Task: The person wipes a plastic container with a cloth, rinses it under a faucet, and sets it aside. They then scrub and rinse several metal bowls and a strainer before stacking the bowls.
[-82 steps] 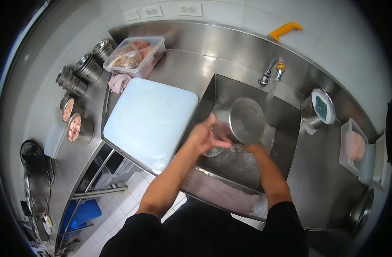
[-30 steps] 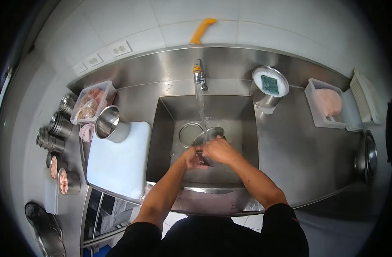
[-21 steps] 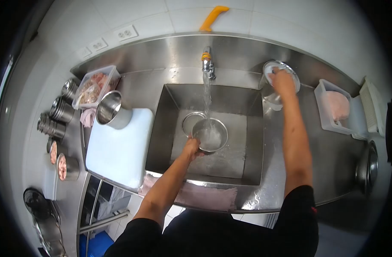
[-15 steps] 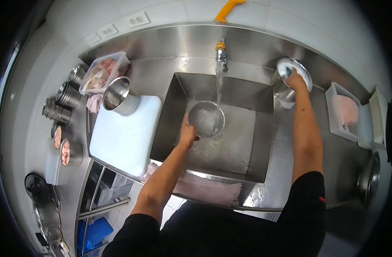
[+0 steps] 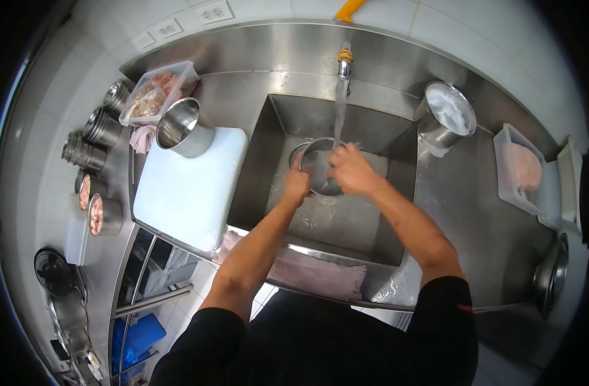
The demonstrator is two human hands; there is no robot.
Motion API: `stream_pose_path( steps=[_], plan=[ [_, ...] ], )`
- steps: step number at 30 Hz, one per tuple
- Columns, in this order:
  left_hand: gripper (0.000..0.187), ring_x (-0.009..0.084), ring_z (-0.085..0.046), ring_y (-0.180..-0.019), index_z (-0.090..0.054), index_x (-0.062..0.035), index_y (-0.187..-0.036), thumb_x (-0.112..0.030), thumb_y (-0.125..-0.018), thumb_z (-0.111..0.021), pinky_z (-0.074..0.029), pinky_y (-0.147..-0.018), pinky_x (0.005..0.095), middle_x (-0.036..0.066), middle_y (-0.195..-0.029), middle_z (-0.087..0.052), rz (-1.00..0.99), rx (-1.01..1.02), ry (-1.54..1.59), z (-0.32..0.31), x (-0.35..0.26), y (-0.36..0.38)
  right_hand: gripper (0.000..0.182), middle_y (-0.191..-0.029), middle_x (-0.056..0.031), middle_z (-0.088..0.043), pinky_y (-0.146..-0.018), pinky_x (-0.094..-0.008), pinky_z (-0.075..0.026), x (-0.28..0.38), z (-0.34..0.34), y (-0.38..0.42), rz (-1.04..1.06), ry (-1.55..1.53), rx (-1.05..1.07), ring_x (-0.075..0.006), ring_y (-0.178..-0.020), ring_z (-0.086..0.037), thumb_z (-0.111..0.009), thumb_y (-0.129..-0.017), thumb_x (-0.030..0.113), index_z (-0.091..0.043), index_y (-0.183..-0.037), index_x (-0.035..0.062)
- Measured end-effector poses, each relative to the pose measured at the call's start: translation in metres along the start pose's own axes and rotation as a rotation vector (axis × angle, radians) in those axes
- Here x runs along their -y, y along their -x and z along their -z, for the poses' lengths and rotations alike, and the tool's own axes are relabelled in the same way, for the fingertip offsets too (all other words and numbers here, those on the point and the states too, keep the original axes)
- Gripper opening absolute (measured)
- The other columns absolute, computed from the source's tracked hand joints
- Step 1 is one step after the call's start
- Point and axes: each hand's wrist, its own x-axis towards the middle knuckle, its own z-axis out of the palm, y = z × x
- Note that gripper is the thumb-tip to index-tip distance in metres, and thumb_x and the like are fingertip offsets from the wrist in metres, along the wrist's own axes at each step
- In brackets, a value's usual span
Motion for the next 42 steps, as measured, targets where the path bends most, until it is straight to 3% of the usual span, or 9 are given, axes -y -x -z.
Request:
stream_pose_path(
  steps=[6,9,13,17,20,23,30,35,42],
  plan=[
    [0.052,0.0352,-0.056,-0.119,-0.039,-0.0146,-0.146,-0.022,-0.096,-0.048,-0.043,-0.1,0.0402,0.021,-0.136,-0.052,-0.307,-0.015,-0.232,-0.01,0.014,-0.001,0.025,-0.093,-0.0213,-0.068,-0.078,-0.0536,-0.046,0.044,-0.089,-0.024,-0.739,-0.527,0.127,-0.0402,-0.088,-0.064,-0.058,-0.084,0.022,-0.07,-0.098,0.005],
    [0.049,0.0364,-0.051,-0.125,-0.042,-0.0142,-0.144,-0.029,-0.098,-0.048,-0.037,-0.106,0.0392,0.021,-0.134,-0.054,-0.191,0.023,-0.089,-0.01,0.001,-0.003,0.026,-0.096,-0.0262,-0.066,-0.079,-0.0558,-0.048,0.076,-0.109,-0.054,-1.052,-0.841,-0.374,-0.0453,-0.089,-0.064,-0.052,-0.089,0.021,-0.065,-0.102,0.0026],
    [0.052,0.0279,-0.058,-0.105,-0.044,-0.0158,-0.144,-0.038,-0.097,-0.052,-0.046,-0.088,0.0359,0.02,-0.123,-0.06,-0.264,0.035,-0.21,0.03,0.007,-0.026,0.024,-0.1,-0.0205,-0.069,-0.082,-0.0503,-0.051,0.069,-0.079,-0.019,-0.378,-0.589,-0.124,-0.0417,-0.093,-0.065,-0.054,-0.086,0.02,-0.065,-0.103,0.006],
    [0.05,0.033,-0.051,-0.118,-0.044,-0.0137,-0.143,-0.037,-0.099,-0.048,-0.04,-0.098,0.0379,0.021,-0.134,-0.052,-0.284,-0.03,-0.231,0.016,0.011,-0.019,0.024,-0.096,-0.0204,-0.069,-0.083,-0.0493,-0.05,0.051,-0.058,-0.038,-0.489,-0.353,0.435,-0.0414,-0.093,-0.064,-0.057,-0.082,0.017,-0.069,-0.101,0.0072],
    [0.05,0.0342,-0.047,-0.127,-0.043,-0.0149,-0.144,-0.037,-0.1,-0.046,-0.038,-0.104,0.0383,0.021,-0.14,-0.048,-0.233,0.014,-0.142,0.009,0.029,-0.041,0.025,-0.089,-0.0235,-0.069,-0.084,-0.051,-0.05,0.074,-0.101,-0.056,-0.766,-0.706,-0.128,-0.0428,-0.09,-0.065,-0.056,-0.082,0.016,-0.071,-0.1,0.0082],
    [0.051,0.0272,-0.053,-0.119,-0.042,-0.0161,-0.146,-0.037,-0.1,-0.05,-0.038,-0.103,0.0346,0.017,-0.134,-0.054,0.102,0.118,0.153,0.033,-0.018,-0.008,0.035,-0.104,-0.0268,-0.064,-0.088,-0.0517,-0.047,0.098,-0.084,-0.043,-0.637,-0.78,-0.182,-0.0456,-0.098,-0.061,-0.055,-0.082,0.018,-0.064,-0.114,0.0074],
    [0.045,0.037,-0.047,-0.129,-0.047,-0.0174,-0.142,-0.03,-0.099,-0.049,-0.035,-0.108,0.0373,0.023,-0.135,-0.054,-0.128,-0.026,-0.222,0.023,0.01,-0.013,0.043,-0.121,-0.02,-0.057,-0.092,-0.0477,-0.046,0.105,-0.062,-0.04,-0.544,-0.48,0.092,-0.0359,-0.106,-0.059,-0.065,-0.077,0.013,-0.058,-0.119,0.0059],
    [0.05,0.0291,-0.061,-0.113,-0.046,-0.0178,-0.143,-0.037,-0.098,-0.052,-0.055,-0.057,0.0394,0.019,-0.129,-0.059,-0.051,0.053,-0.207,0.049,-0.009,-0.019,0.036,-0.114,-0.017,-0.061,-0.086,-0.0478,-0.049,0.121,-0.063,-0.032,-0.493,-0.414,-0.095,-0.0358,-0.101,-0.062,-0.066,-0.076,0.01,-0.06,-0.111,0.006],
    [0.066,0.0362,-0.047,-0.13,-0.035,-0.0061,-0.147,-0.045,-0.095,-0.049,-0.036,-0.108,0.0421,0.025,-0.141,-0.047,-0.246,0.195,-0.723,0.045,-0.064,-0.045,0.023,-0.101,-0.018,-0.068,-0.083,-0.0468,-0.05,0.098,-0.021,-0.031,-0.569,-0.583,0.042,-0.0344,-0.095,-0.066,-0.064,-0.081,0.018,-0.065,-0.099,0.0034]
  ],
)
